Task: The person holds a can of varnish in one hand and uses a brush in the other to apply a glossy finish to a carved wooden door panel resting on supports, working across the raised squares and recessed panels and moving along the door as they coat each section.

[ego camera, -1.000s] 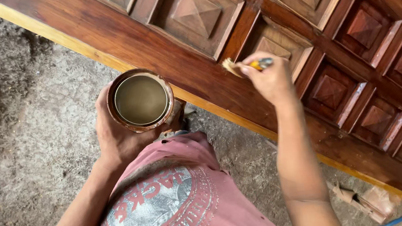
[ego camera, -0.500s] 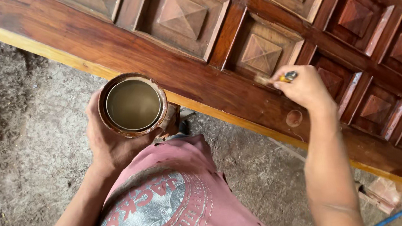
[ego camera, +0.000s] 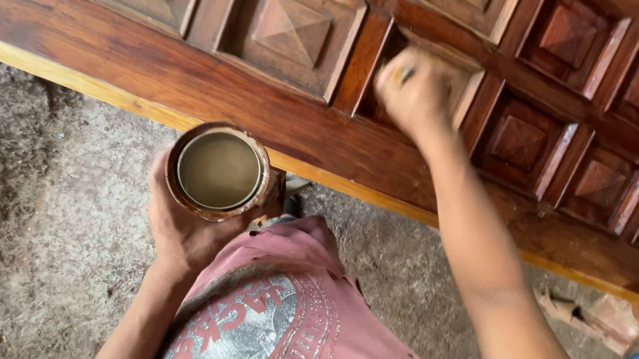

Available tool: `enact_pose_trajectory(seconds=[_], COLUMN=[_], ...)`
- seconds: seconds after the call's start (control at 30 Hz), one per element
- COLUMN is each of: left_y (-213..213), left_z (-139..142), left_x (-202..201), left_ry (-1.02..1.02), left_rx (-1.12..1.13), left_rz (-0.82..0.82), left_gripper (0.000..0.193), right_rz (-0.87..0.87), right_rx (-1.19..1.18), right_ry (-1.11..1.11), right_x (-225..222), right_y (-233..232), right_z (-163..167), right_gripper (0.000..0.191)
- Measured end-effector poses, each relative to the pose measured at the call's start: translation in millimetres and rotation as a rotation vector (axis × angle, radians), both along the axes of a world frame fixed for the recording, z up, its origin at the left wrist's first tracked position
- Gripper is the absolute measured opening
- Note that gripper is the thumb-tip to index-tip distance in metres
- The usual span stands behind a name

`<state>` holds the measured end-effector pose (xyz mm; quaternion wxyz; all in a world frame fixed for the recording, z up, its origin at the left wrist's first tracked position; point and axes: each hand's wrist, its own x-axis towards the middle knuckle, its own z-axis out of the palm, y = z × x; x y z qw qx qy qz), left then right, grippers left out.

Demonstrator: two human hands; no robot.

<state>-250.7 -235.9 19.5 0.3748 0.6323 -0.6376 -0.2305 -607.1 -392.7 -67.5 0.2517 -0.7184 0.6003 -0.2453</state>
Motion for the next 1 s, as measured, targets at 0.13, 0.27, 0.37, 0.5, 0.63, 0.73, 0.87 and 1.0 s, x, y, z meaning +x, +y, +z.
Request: enact_pose_trajectory(seconds=[0.13,0.27,0.37,0.5,0.63,0.73,0.87,1.0], left_y=[1.3,0.9,-2.6,-4.2,-4.1,-10.4,-10.2,-8.1], left_z=[0.2,2.7,1.2,-0.9,0.7,2.7,8.2,11.4], left_x=[2.1,2.9,2.6,2.3,-3.4,-8.0,-12.2,-12.8], left_ry=[0.009,0.028,0.042,0.050,0.064,0.042,0.112,0.110], left_rx=[0.047,0.062,0.088,0.036,0.062,0.028,0.070,0.097], left_rz=[0.037,0.020,0.014,0.022,0.005,0.032,0.031,0.023], left_gripper=[0.112,0.110,0.104,0.109,0.109,0.109,0.110,0.107], right_rz=[-0.049,-0.377,-0.224,-0.125,-0.078,0.094,-0.006,-0.094], right_rx=[-0.162,-0.115,-0.167,0.040,-0.089,0.024,-0.186,0.155], right_ry=[0.012,-0.440,-0.204,-0.276,-0.291,-0.165,-0.073,0.052], right_x=[-7.1,-10.7,-8.8,-15.3,-9.8,-1.0,-14.2,-52.4], right_y=[-4.2,-11.5,17.7,32.1,20.2,8.3,-12.9,-44.6], right_z=[-10.0,-22.2,-22.7,-7.1,3.7,4.5,13.5,34.5], right_gripper=[0.010,0.006,0.006,0.010,0.006,0.006,0.006,0.007])
